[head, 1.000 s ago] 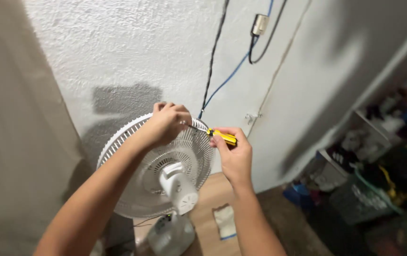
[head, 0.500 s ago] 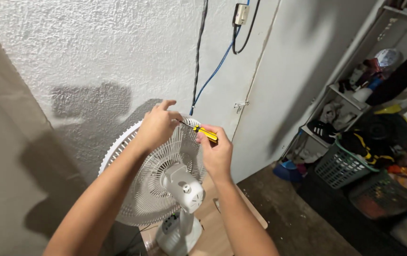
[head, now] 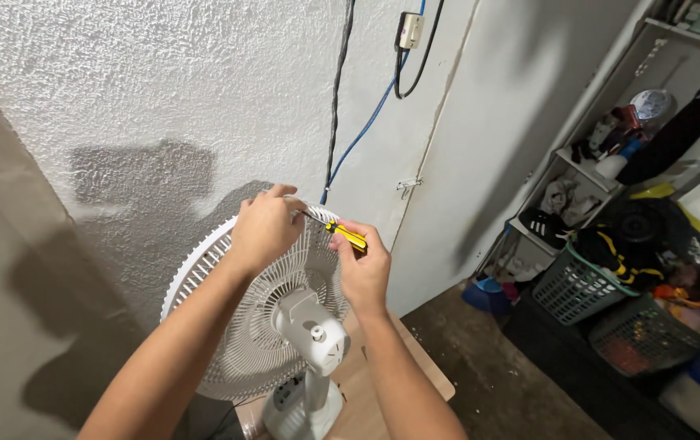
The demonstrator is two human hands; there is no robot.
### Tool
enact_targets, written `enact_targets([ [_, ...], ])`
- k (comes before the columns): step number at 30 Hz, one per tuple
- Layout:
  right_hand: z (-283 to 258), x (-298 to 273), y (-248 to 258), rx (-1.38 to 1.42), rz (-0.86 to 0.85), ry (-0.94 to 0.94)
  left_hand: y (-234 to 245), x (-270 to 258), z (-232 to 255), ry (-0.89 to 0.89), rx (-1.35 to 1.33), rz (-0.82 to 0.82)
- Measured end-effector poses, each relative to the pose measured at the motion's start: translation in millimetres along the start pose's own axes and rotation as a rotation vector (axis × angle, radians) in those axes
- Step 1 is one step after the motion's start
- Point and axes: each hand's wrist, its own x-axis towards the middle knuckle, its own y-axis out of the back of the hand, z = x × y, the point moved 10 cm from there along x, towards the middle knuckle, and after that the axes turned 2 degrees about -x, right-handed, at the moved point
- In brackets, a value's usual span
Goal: Repairing a pedestal fan using a screwdriver to adjust internal wiring and components.
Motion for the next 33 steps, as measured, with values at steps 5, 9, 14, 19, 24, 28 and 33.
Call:
enact_targets([
  [5,10.4,-1.7,-2.7,0.001,-0.007,-0.012,-0.9,-1.6,-2.5,0.004,-0.008,0.004],
  [9,4.6,-2.0,-7.1,-0.025,-0.009,0.027,-1.0,0.6,-7.4,0.009,-0.021,0.004],
  [14,-20.2,-4.9,-10.9,-0.127,-0.008,0.147,-3.7,1.9,-6.9,0.044,-0.011,-0.028],
  [19,-56.1,-10.5,-18.0,-0.267,-0.014,0.329,-5.0,4.2,-5.2,0.046,-0.016,-0.039],
  [24,-45.1,-4.8,-21.0,-0.246,-0.035,0.213,-6.9,3.9,-11.2,0.064,-0.009,-0.026],
  [28,-29.7,3.1,-19.2,-0.165,-0.045,0.127,-7.8,2.6,-14.7,0.075,-0.008,-0.006],
  [33,-28.0,10.2,-10.0,-0.446,0.005,0.061,0.5,-0.7,-1.1,0.031,0.043,0.015],
])
